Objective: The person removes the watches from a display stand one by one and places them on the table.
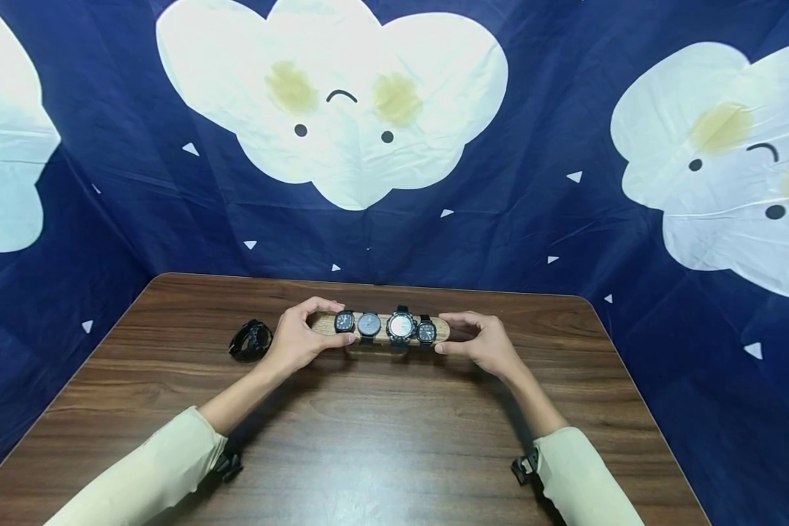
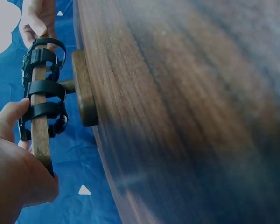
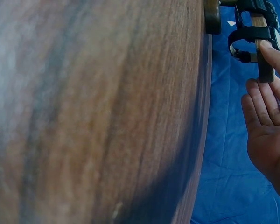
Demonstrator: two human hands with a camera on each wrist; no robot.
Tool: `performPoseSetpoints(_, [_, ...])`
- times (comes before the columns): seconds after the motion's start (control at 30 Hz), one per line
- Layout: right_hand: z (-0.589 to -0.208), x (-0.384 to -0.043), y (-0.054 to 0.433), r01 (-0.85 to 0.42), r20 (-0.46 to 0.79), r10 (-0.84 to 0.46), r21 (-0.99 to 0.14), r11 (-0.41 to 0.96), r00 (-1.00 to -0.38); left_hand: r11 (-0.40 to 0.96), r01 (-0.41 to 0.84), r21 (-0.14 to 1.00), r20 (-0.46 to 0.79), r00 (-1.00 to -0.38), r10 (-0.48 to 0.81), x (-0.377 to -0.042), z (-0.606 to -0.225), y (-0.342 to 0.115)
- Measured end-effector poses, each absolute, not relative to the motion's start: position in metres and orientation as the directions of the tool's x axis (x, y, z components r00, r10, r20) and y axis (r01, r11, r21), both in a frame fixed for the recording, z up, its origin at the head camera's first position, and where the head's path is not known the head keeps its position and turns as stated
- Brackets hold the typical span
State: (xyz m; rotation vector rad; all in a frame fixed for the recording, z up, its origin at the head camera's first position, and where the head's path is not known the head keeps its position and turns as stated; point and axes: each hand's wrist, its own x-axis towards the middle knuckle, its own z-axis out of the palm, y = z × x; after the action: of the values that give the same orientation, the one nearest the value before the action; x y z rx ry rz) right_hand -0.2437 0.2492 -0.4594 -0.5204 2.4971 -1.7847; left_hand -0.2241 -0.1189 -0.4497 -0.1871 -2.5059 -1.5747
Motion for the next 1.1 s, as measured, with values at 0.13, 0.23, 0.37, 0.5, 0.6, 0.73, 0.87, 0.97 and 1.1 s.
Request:
performPoseSetpoints(0.13, [-0.4589,-0.2436,0.2490,-0.251,0.167,-0.283,-0.924,0.290,-0.944,0.435,0.203,0.877,0.221,-0.975,0.009,-0.2245,-0.4500,-0.1196])
performPoseSetpoints(0.23, [-0.4588,-0.2436,0.2489,-0.250,0.165,-0.281,-0.921,0.299,-0.945,0.435,0.201,0.878,0.220,-0.975,0.007,-0.2247,-0.4501,-0.1198])
performPoseSetpoints(0.37, [-0.4586,-0.2436,0.2488,-0.247,0.161,-0.278,-0.919,0.308,-0.947,0.441,0.198,0.876,0.219,-0.976,0.003,-0.2244,-0.4498,-0.1199])
performPoseSetpoints(0.5, [-0.4582,-0.2434,0.2487,-0.246,0.160,-0.278,-0.919,0.307,-0.947,0.458,0.229,0.859,0.253,-0.968,0.009,-0.2243,-0.4500,-0.1207])
performPoseSetpoints(0.6, [-0.4582,-0.2433,0.2489,-0.246,0.162,-0.280,-0.922,0.299,-0.946,0.455,0.259,0.852,0.281,-0.959,0.020,-0.2246,-0.4504,-0.1215])
performPoseSetpoints(0.73, [-0.4583,-0.2434,0.2489,-0.247,0.164,-0.283,-0.925,0.290,-0.945,0.449,0.278,0.849,0.299,-0.954,0.025,-0.2239,-0.4499,-0.1231])
performPoseSetpoints(0.87, [-0.4587,-0.2437,0.2490,-0.245,0.163,-0.285,-0.927,0.284,-0.945,0.461,0.265,0.847,0.287,-0.958,0.024,-0.2222,-0.4484,-0.1248])
performPoseSetpoints(0.97, [-0.4590,-0.2437,0.2489,-0.243,0.161,-0.284,-0.927,0.285,-0.945,0.463,0.247,0.851,0.269,-0.963,0.020,-0.2215,-0.4473,-0.1255])
performPoseSetpoints(1.1, [-0.4591,-0.2435,0.2488,-0.241,0.158,-0.284,-0.928,0.285,-0.946,0.460,0.230,0.858,0.256,-0.967,0.006,-0.2213,-0.4469,-0.1260])
